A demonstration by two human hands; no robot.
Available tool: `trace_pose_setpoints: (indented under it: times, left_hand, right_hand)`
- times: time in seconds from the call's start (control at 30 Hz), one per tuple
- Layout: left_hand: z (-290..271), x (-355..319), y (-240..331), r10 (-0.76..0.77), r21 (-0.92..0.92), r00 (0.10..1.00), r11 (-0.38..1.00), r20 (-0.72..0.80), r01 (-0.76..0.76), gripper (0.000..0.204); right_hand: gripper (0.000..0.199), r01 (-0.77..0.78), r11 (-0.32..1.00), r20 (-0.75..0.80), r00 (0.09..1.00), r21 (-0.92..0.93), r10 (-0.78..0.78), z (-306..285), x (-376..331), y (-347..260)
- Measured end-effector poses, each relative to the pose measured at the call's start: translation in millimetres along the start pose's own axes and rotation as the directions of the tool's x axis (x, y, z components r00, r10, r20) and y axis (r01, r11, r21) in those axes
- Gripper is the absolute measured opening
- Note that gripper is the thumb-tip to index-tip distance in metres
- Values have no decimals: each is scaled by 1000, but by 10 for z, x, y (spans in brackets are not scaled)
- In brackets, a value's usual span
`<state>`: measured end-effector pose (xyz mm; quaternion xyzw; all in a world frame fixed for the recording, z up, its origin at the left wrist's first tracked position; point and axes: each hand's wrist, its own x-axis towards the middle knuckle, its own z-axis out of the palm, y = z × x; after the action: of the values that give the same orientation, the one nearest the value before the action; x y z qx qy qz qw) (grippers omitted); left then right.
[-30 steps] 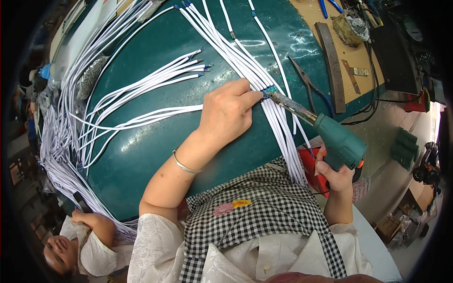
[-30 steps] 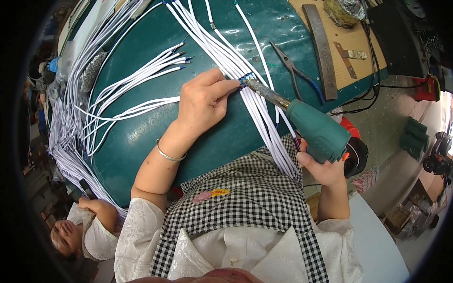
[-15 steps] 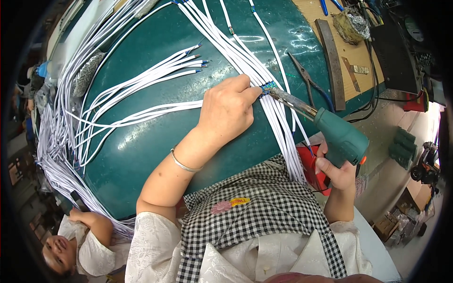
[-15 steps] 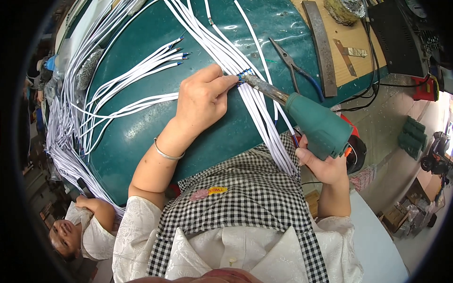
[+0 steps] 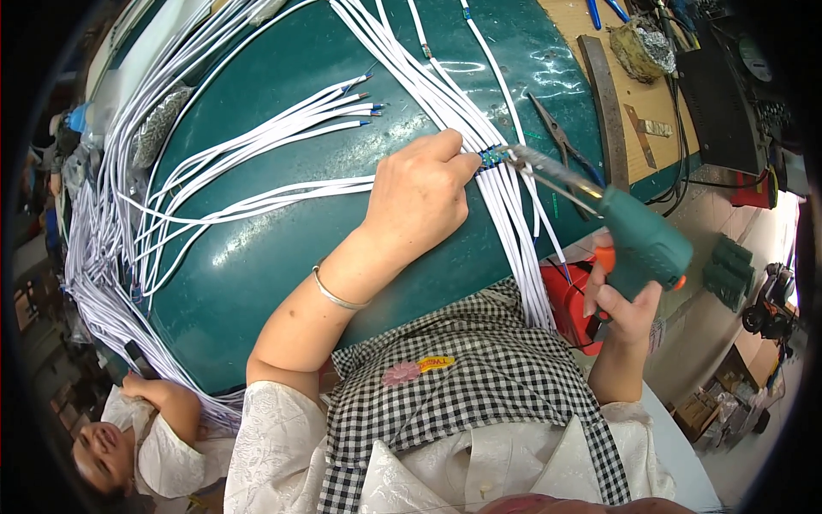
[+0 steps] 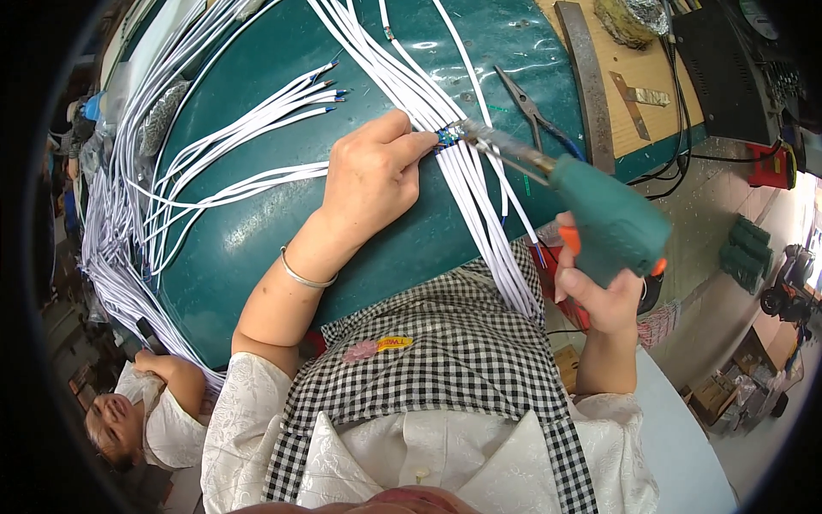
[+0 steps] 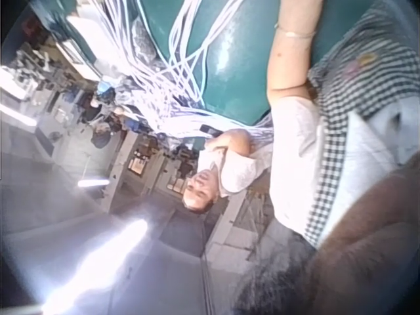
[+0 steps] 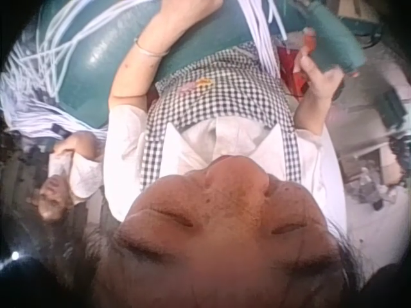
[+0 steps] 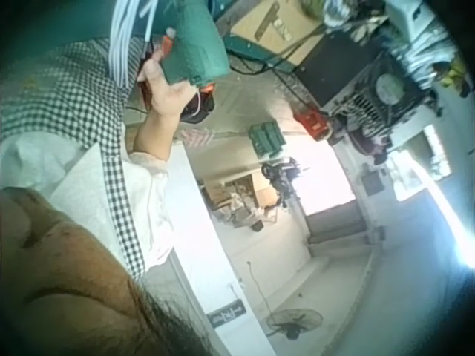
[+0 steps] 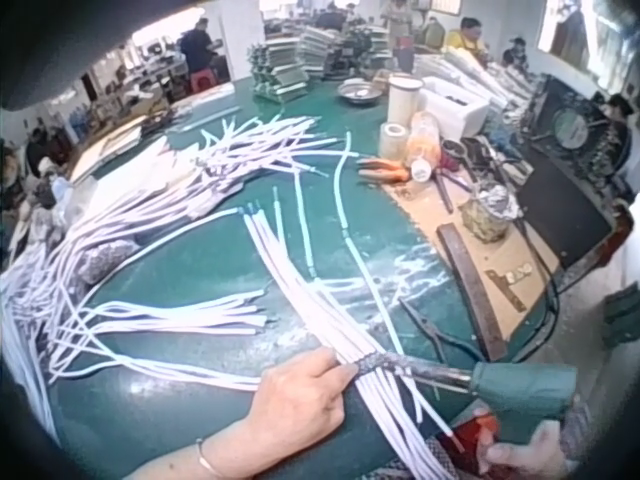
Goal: The person assembles wire harnesses by hand, securing the wires and connectors with a heat gun or glue gun.
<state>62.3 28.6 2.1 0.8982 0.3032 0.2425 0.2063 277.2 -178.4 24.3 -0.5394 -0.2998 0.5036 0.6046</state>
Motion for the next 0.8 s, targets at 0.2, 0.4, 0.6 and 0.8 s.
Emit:
trace_pose_setpoints:
  times: [0.2, 0.4, 0.6, 0.8]
  left_hand:
    - [1, 0, 6, -6, 4, 1000, 1000, 8, 6, 15]
    - [-10, 6, 16, -16, 32, 1000, 999, -5, 16, 14]
    - [-52, 14, 8, -10, 134, 1000, 991, -24, 13, 14]
    - [-225, 8, -172, -55, -102, 997, 993, 48, 60, 14]
  right_hand:
    - [74, 24, 994, -51, 999, 105, -18, -135, -25, 19]
    - [73, 29, 992, -44, 999, 120, -23, -122, -16, 50]
    - [70, 72, 985, -44, 997, 155, -66, -107, -15, 52]
    - [66, 97, 993, -87, 992, 67, -91, -80, -32, -50]
